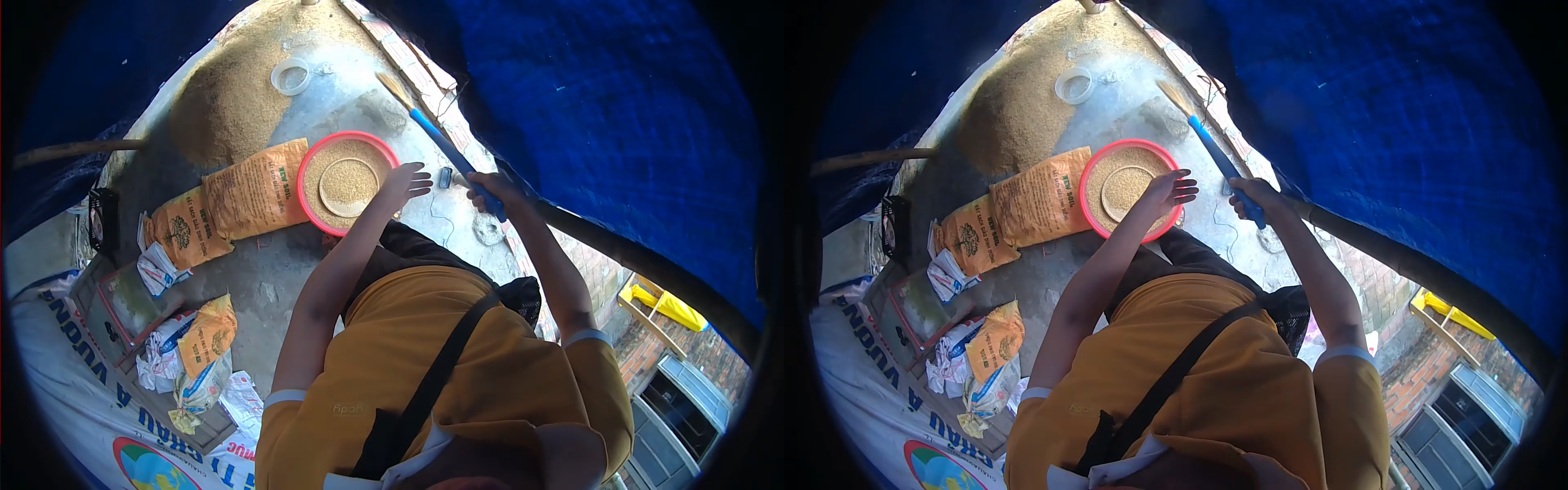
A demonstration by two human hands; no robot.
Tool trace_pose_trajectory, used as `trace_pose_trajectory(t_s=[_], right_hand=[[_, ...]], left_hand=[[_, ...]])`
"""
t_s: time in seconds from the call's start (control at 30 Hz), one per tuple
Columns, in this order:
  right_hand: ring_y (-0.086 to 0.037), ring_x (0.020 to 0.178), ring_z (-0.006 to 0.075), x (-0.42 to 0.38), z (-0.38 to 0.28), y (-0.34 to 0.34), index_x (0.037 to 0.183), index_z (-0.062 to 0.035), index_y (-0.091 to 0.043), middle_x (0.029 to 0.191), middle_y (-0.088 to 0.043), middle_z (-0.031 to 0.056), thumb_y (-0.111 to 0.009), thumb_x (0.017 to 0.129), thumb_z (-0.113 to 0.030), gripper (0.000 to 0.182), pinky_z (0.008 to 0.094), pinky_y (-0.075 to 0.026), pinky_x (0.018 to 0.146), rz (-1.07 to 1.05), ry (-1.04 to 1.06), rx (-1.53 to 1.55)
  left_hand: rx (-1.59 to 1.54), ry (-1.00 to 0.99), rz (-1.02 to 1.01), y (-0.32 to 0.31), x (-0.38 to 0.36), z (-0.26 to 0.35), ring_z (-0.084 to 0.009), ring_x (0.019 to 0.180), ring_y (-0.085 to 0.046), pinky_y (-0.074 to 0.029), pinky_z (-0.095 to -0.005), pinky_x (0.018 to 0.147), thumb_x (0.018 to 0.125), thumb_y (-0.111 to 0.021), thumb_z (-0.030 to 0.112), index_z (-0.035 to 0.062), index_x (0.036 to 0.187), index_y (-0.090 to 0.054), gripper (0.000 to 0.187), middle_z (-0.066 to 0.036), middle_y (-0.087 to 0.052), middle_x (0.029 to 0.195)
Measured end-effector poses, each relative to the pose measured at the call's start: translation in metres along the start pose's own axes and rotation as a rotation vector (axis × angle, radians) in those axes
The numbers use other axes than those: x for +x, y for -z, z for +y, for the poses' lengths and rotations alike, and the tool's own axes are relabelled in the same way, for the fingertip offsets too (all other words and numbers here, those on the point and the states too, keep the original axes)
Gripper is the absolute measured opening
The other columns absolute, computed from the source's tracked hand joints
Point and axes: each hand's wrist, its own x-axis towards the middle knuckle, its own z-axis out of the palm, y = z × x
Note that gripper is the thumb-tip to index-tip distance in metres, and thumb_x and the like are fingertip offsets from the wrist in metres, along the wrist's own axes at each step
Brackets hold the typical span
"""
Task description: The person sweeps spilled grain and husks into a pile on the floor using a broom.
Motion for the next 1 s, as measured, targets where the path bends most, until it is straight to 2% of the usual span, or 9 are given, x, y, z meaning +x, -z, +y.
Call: trace_pose_trajectory(t_s=[0.2, 0.27, 0.33, 0.5, 0.6, 0.63, 0.77, 0.83, 1.0], right_hand=[[-0.042, 0.036, 0.0113, 0.044, 0.053, 0.019, 0.087, -0.0034, -0.031, 0.049, -0.042, 0.0058, -0.042, 0.076, -0.017, 0.021, 0.0241, -0.037, 0.032, -0.079, -0.070, 0.316], [-0.043, 0.035, 0.0139, 0.068, 0.062, 0.011, 0.081, -0.0029, -0.033, 0.047, -0.041, 0.0065, -0.043, 0.075, -0.015, 0.016, 0.0264, -0.037, 0.032, -0.074, -0.066, 0.304], [-0.044, 0.036, 0.0148, 0.069, 0.063, -0.008, 0.076, -0.0024, -0.036, 0.046, -0.041, 0.0065, -0.044, 0.075, -0.014, 0.014, 0.0267, -0.036, 0.031, -0.024, 0.054, 0.101], [-0.044, 0.038, 0.0113, 0.033, 0.046, -0.013, 0.083, -0.0018, -0.039, 0.061, -0.045, 0.0071, -0.046, 0.075, -0.020, 0.022, 0.0244, -0.038, 0.032, 0.024, 0.160, -0.173], [-0.044, 0.039, 0.0102, 0.023, 0.034, -0.018, 0.085, -0.0027, -0.038, 0.060, -0.044, 0.0064, -0.046, 0.075, -0.022, 0.023, 0.0229, -0.038, 0.032, -0.033, 0.160, -0.064], [-0.041, 0.039, 0.0063, 0.017, 0.029, -0.023, 0.086, -0.0061, -0.039, 0.063, -0.044, 0.0049, -0.044, 0.077, -0.023, 0.020, 0.0193, -0.035, 0.032, -0.044, 0.151, -0.042], [-0.042, 0.039, 0.0063, 0.004, 0.019, -0.024, 0.084, -0.0057, -0.039, 0.062, -0.045, 0.0051, -0.045, 0.077, -0.023, 0.019, 0.0193, -0.036, 0.032, -0.030, 0.117, 0.020], [-0.042, 0.037, 0.0091, -0.006, 0.024, -0.017, 0.084, -0.0037, -0.037, 0.058, -0.044, 0.0070, -0.044, 0.076, -0.020, 0.019, 0.0226, -0.038, 0.032, 0.054, 0.038, 0.065], [-0.042, 0.038, 0.0090, 0.016, 0.060, 0.018, 0.080, -0.0051, -0.036, 0.057, -0.043, 0.0063, -0.046, 0.075, -0.019, 0.018, 0.0211, -0.035, 0.031, 0.074, -0.033, 0.149]], left_hand=[[0.083, 0.027, 0.074, 0.007, -0.007, -0.008, -0.0241, 0.077, -0.051, -0.044, -0.0343, 0.068, 0.078, -0.040, 0.016, 0.0017, 0.097, -0.041, 0.023, -0.015, -0.050, 0.084], [0.105, 0.040, 0.087, 0.007, -0.009, -0.009, -0.0239, 0.076, -0.051, -0.044, -0.0342, 0.068, 0.078, -0.040, 0.016, 0.0020, 0.096, -0.041, 0.023, -0.015, -0.050, 0.084], [0.100, 0.045, 0.080, 0.008, -0.011, -0.012, -0.0238, 0.076, -0.051, -0.044, -0.0343, 0.068, 0.078, -0.040, 0.016, 0.0021, 0.096, -0.041, 0.022, -0.014, -0.050, 0.084], [0.124, 0.051, 0.098, 0.008, -0.004, -0.019, -0.0251, 0.077, -0.052, -0.044, -0.0345, 0.066, 0.077, -0.041, 0.016, 0.0005, 0.099, -0.040, 0.026, -0.016, -0.050, 0.086], [0.120, 0.039, 0.103, 0.004, -0.002, -0.023, -0.0263, 0.077, -0.052, -0.045, -0.0343, 0.065, 0.076, -0.042, 0.016, -0.0012, 0.101, -0.039, 0.031, -0.018, -0.049, 0.089], [0.118, 0.038, 0.108, 0.003, -0.001, -0.023, -0.0262, 0.077, -0.052, -0.045, -0.0341, 0.065, 0.076, -0.042, 0.016, -0.0012, 0.101, -0.040, 0.030, -0.018, -0.049, 0.088], [0.132, 0.028, 0.107, -0.002, -0.003, -0.022, -0.0260, 0.076, -0.052, -0.045, -0.0339, 0.065, 0.076, -0.042, 0.016, -0.0012, 0.101, -0.040, 0.030, -0.018, -0.049, 0.088], [0.122, 0.017, 0.102, -0.001, -0.004, -0.021, -0.0257, 0.076, -0.052, -0.045, -0.0339, 0.065, 0.076, -0.042, 0.016, -0.0009, 0.101, -0.040, 0.030, -0.018, -0.049, 0.089], [0.135, -0.005, 0.121, 0.001, -0.004, -0.023, -0.0255, 0.076, -0.052, -0.045, -0.0340, 0.066, 0.076, -0.042, 0.017, -0.0005, 0.102, -0.039, 0.031, -0.018, -0.049, 0.089]])
